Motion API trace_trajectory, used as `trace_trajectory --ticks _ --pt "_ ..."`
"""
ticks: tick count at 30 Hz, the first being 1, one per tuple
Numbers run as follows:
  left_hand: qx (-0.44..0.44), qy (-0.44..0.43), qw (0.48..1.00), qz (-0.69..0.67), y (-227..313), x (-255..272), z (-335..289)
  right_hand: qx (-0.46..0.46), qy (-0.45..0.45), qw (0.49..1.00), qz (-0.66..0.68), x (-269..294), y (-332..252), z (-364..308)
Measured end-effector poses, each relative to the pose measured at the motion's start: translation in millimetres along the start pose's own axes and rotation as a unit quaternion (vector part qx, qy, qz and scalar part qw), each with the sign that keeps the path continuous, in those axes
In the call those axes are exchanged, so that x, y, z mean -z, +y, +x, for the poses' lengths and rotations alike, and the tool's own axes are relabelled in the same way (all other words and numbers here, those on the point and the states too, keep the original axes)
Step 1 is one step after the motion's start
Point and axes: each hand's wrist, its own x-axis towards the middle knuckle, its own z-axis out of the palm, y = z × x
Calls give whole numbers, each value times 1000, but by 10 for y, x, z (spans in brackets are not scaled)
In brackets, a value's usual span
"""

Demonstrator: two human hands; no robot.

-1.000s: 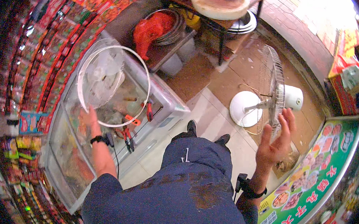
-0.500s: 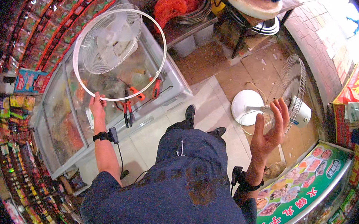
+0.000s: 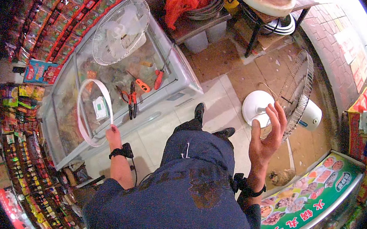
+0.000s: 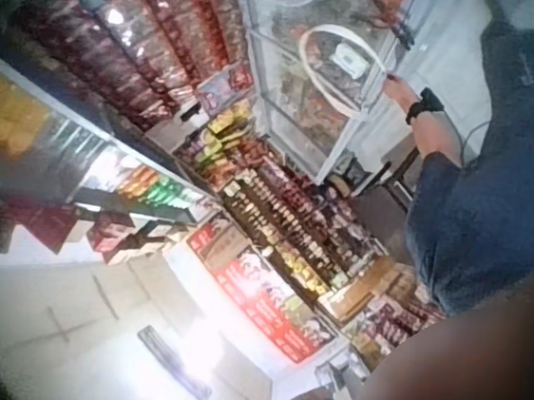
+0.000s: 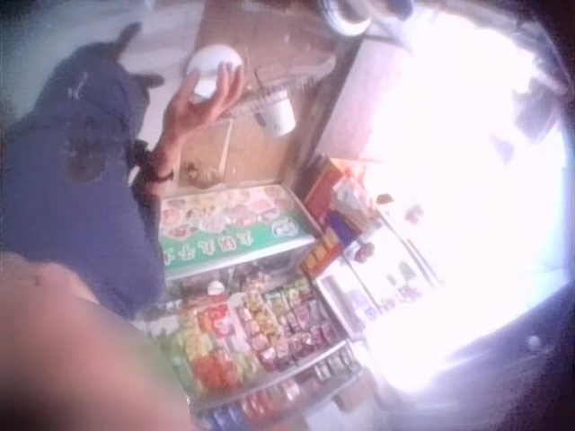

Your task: The person wipes a fan cage with a blue cloth, then attaches the cage to a fan stand. They insert a fan blade into the motor hub, secure it with a nut, and reattach the cage to complete the assembly.

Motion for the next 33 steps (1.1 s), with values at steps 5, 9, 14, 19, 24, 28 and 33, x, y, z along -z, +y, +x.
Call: trace_trajectory --ticks 5,9,14,19,24,28,33 --pt "69 -67 995 -23 408 124 -279 -2 -30 1000 8 86 63 -55" --pt "437 -19 546 -715 450 -82 -128 14 -72 997 8 200 69 -91" --pt "209 -11 847 -489 1042 -133 137 -37 -117 992 38 195 -4 -109" --pt "-242 121 873 -406 2434 140 1905 -12 -140 990 25 35 -95 16" --pt "-187 25 978 -93 3266 -58 3435 -38 -118 992 -7 -167 -284 127" --pt "-165 -156 967 -114 3431 -310 3865 -48 -105 993 -22 -354 -344 201" --pt "-98 -193 953 -211 3517 115 4007 -66 -83 994 -30 -408 -311 256"
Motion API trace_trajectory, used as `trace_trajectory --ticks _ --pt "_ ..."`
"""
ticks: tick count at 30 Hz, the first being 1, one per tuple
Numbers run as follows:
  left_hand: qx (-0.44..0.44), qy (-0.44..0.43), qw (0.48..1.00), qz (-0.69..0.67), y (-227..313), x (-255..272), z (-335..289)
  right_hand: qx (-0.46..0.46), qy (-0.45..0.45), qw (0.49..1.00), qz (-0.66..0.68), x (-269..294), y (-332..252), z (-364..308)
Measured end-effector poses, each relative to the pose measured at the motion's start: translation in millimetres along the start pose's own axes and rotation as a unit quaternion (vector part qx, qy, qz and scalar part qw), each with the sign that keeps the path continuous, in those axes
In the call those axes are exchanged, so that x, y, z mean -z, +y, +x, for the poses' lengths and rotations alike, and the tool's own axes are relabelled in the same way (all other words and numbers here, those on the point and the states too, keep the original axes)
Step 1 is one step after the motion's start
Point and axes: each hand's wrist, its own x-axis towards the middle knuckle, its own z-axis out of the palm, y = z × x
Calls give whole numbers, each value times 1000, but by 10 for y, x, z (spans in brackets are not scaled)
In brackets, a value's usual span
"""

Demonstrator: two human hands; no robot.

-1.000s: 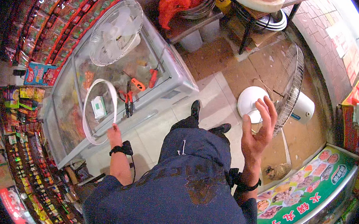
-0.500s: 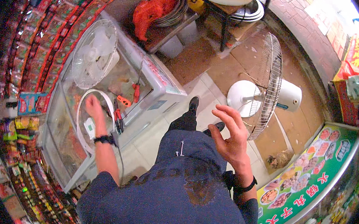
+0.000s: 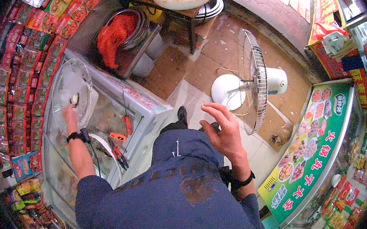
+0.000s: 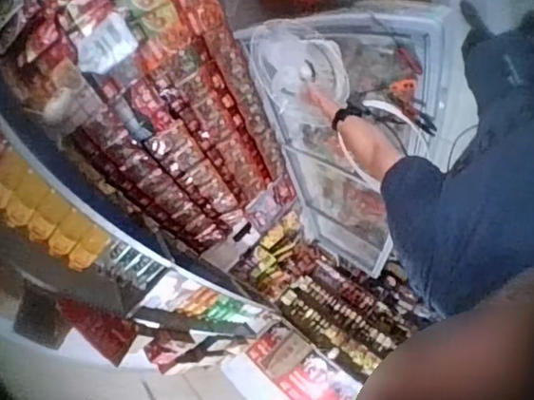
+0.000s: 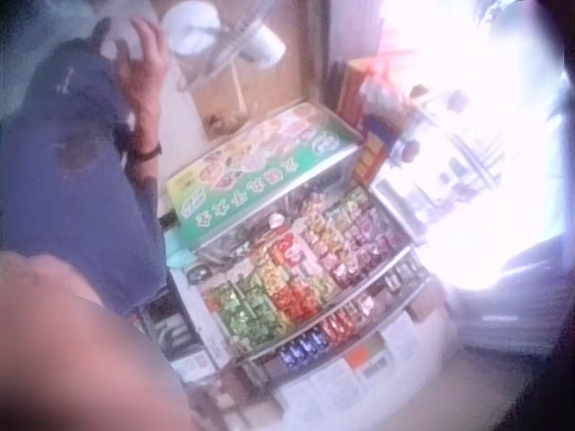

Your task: The person wipes a fan cage with a blue cloth, then attaches the cage to a fan stand. They insert a fan blade into the motor hub, secure it with a nut, and reattach the cage to complete the assembly.

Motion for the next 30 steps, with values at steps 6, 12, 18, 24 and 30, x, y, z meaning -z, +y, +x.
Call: trace_trajectory --ticks 6,12,18,24,30 --pt "-352 283 880 -149 1639 -271 -1467 -50 -46 992 102 -179 172 343" --pt "-436 -96 855 -265 2618 -2070 -3703 -148 -42 923 354 -397 464 538" --pt "-404 -229 841 -279 2557 -2357 -4289 -245 92 837 481 -229 669 308" --pt "-116 -561 645 -506 2503 -2415 -4000 -239 105 831 491 -147 794 219" --pt "-107 -622 565 -532 2482 -2327 -3838 -246 53 769 587 -216 835 196"
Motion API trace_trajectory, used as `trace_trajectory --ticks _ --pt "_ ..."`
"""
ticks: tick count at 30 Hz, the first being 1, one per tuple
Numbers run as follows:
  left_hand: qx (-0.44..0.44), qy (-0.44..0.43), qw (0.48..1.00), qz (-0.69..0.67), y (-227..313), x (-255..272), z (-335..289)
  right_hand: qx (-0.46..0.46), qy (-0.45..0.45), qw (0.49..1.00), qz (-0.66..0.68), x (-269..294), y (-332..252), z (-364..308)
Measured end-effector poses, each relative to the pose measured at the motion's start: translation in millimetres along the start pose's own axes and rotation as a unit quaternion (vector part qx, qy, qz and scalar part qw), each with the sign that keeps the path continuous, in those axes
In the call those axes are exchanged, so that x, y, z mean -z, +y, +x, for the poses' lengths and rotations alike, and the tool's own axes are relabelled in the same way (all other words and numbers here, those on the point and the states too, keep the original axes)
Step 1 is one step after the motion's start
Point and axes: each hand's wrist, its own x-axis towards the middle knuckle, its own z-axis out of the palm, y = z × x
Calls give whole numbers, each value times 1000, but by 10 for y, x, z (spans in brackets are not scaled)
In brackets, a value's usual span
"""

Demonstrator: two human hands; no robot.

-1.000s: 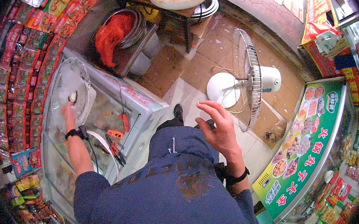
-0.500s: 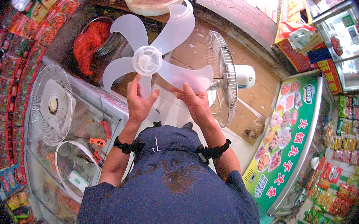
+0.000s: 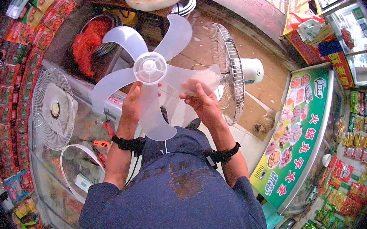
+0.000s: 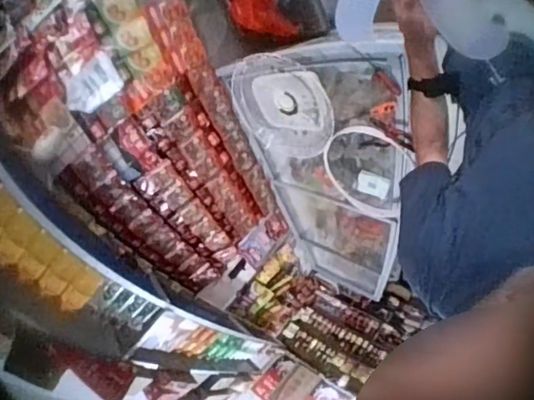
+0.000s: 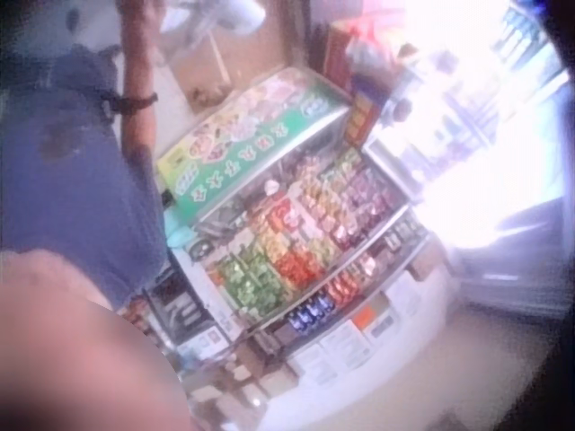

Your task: The person wipes a fan cage with a blue cloth, then attaches the cage to a fan stand. They insert a fan blade into the motor hub, secure it with a nut, and reattach the cage to complete the assembly.

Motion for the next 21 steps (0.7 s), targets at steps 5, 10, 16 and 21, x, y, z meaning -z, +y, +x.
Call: trace_trajectory --ticks 5,10,16,21 --pt "-58 19 997 -47 123 -341 63 -33 -35 998 32 -18 46 64" --pt "-92 -47 991 -84 219 -469 228 -43 -56 996 51 -37 17 89" --pt "-114 -116 981 -111 198 -344 408 -63 -28 997 36 -71 46 47" --pt "-86 -95 983 -132 175 -253 418 17 42 999 -19 -85 -32 -5"
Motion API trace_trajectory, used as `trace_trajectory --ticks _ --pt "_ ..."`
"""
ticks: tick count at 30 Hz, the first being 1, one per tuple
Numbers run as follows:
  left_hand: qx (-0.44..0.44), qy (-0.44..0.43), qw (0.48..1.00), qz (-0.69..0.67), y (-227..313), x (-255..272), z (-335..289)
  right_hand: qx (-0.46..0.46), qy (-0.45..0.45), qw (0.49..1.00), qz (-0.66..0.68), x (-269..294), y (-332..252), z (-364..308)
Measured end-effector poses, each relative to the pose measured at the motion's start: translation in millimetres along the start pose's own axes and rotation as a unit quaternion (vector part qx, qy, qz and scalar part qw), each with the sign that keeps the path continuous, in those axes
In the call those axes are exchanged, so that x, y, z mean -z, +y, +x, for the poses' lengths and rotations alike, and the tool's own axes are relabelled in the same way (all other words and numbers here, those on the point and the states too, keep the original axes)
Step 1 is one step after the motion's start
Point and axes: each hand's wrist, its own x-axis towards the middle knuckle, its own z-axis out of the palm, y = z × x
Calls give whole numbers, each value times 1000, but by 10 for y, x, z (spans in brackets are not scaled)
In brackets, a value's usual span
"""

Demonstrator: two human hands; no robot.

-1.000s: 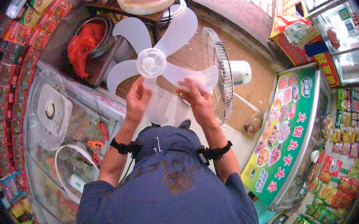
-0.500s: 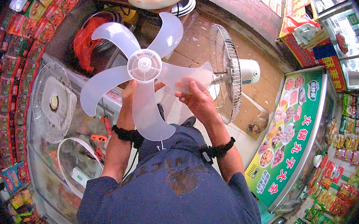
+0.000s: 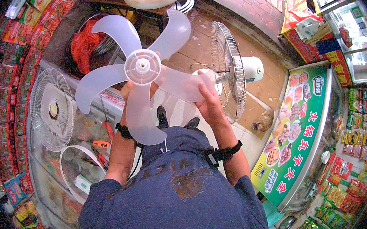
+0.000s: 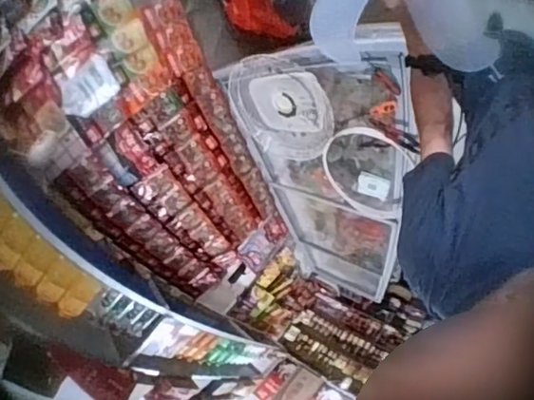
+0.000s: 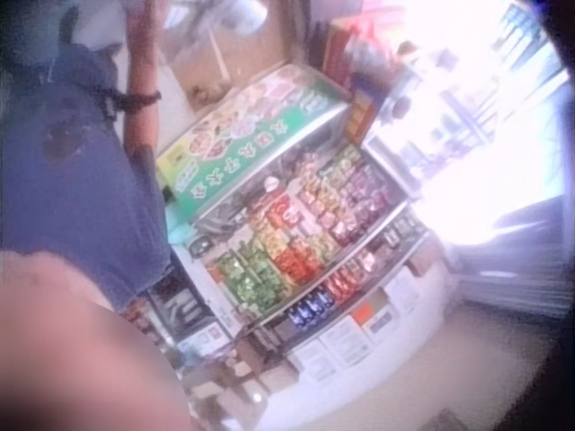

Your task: The person wipes a fan cage with a blue cloth, then attaches the cage to a fan stand. They insert a fan blade into the motor hub, secure it with a nut, and reattach the cage to complete the assembly.

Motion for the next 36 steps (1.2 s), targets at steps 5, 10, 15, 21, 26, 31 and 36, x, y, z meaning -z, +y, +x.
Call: trace_trajectory --ticks 5,10,15,21,26,31,36 --pt "-13 -35 999 6 -56 64 27 34 1 999 -31 -5 -122 -7" --pt "-18 -50 998 -20 -84 111 41 44 17 998 -45 -32 -142 -22" --pt "-20 -59 997 -34 -134 165 74 44 33 998 -26 -14 -135 -17" --pt "13 -14 999 -27 -109 139 19 65 78 991 -91 61 -30 62" --pt "-27 41 931 362 -49 -76 65 199 156 846 -469 -67 5 40" --pt "-42 6 791 610 -104 -352 147 126 -80 959 -240 -389 -134 -5" --pt "-69 -1 796 602 -92 -520 103 132 -102 938 -305 -324 -236 -76"
